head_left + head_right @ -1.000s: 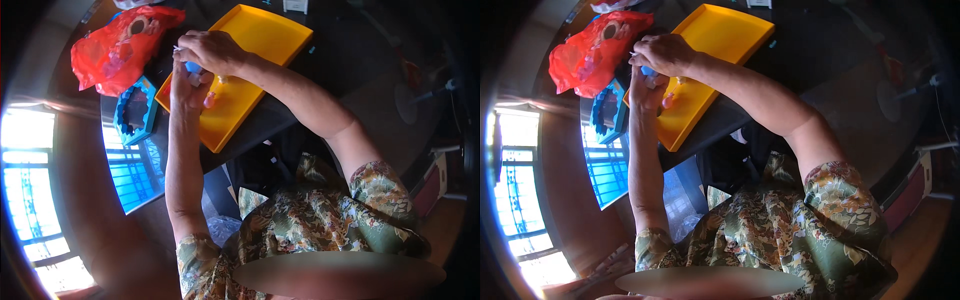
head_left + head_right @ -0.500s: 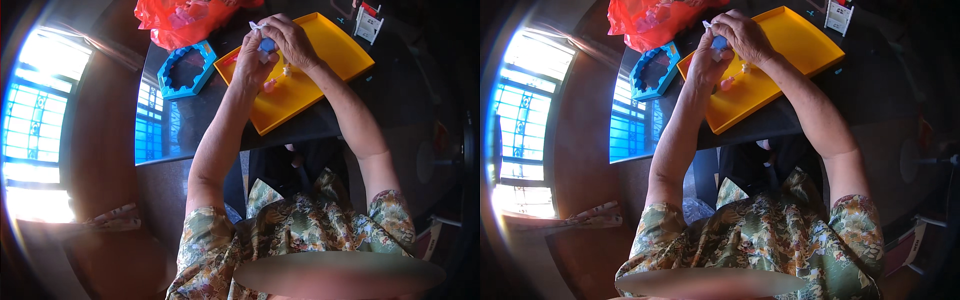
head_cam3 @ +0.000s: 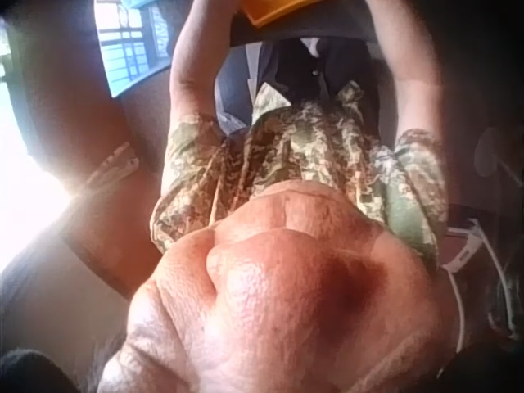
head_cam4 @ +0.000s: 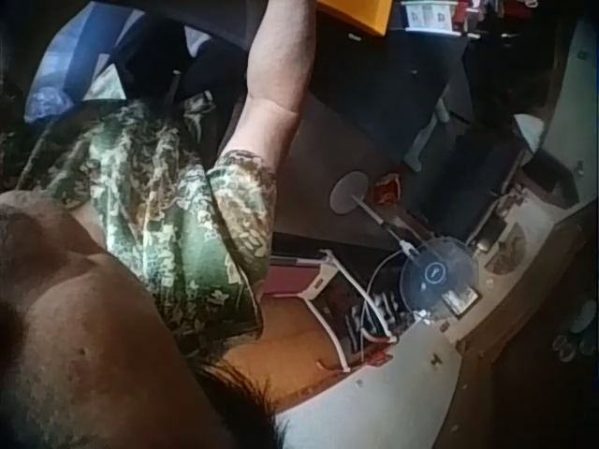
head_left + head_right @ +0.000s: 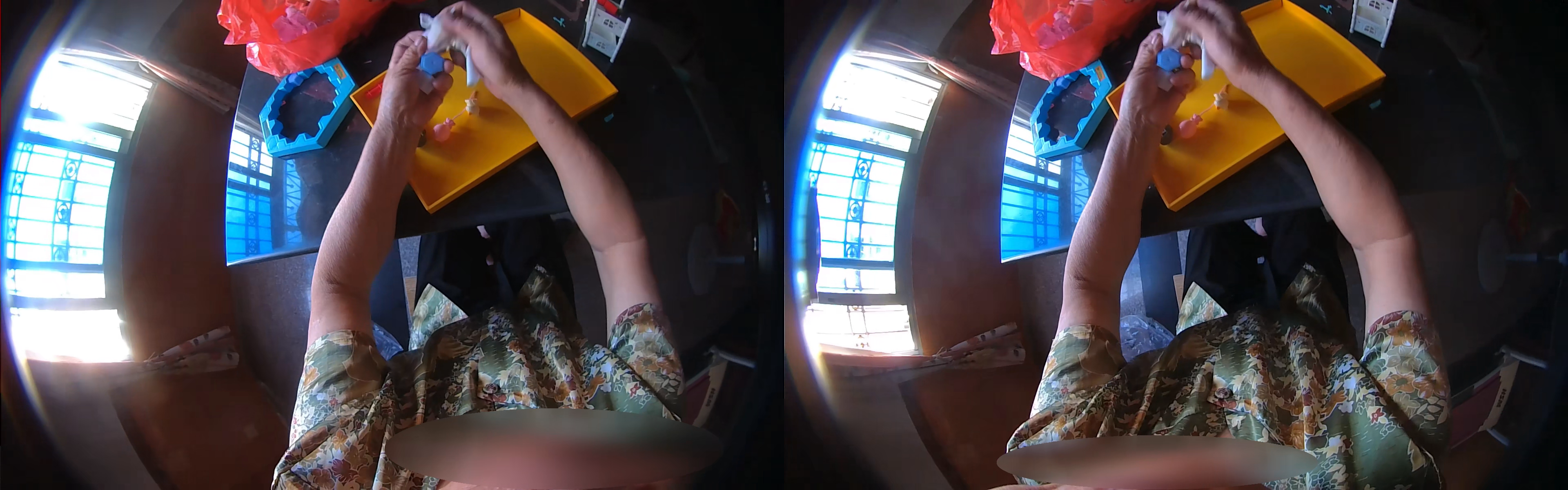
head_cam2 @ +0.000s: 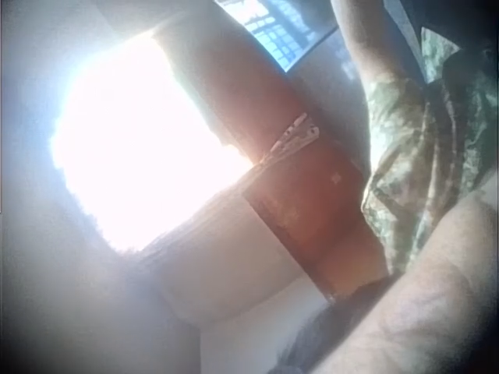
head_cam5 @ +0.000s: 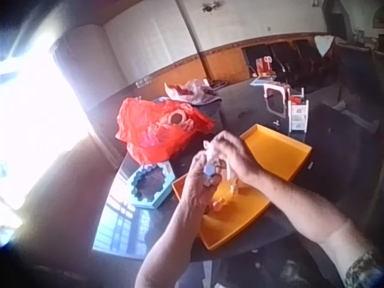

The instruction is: Assembling a hexagonal plastic toy puzzle by fitting blocks into a frame.

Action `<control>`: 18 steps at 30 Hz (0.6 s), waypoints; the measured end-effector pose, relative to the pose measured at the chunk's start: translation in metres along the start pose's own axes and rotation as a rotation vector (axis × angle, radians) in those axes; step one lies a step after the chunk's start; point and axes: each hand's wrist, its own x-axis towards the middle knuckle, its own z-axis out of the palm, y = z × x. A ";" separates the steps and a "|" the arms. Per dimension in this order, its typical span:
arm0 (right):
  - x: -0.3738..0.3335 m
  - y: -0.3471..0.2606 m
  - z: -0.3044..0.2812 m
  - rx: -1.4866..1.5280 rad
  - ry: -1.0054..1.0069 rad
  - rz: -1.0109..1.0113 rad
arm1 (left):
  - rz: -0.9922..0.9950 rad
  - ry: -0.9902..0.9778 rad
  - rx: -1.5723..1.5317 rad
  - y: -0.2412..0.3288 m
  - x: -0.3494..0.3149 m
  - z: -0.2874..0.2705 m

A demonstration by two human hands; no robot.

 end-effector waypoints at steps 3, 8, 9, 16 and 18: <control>0.009 0.004 0.001 0.798 -0.035 0.306 | 0.039 0.035 0.000 -0.003 0.000 0.004; 0.003 -0.001 -0.001 0.371 -0.059 0.203 | -0.001 0.130 -0.031 -0.001 0.000 -0.007; 0.002 0.000 -0.003 -0.009 -0.154 0.031 | 0.019 0.138 0.021 -0.003 -0.001 -0.007; 0.003 0.000 0.000 -0.488 -0.112 -0.250 | 0.122 0.238 0.251 -0.008 -0.009 0.015; -0.001 0.001 0.008 -0.209 -0.075 -0.060 | 0.117 0.193 0.171 -0.002 -0.008 0.005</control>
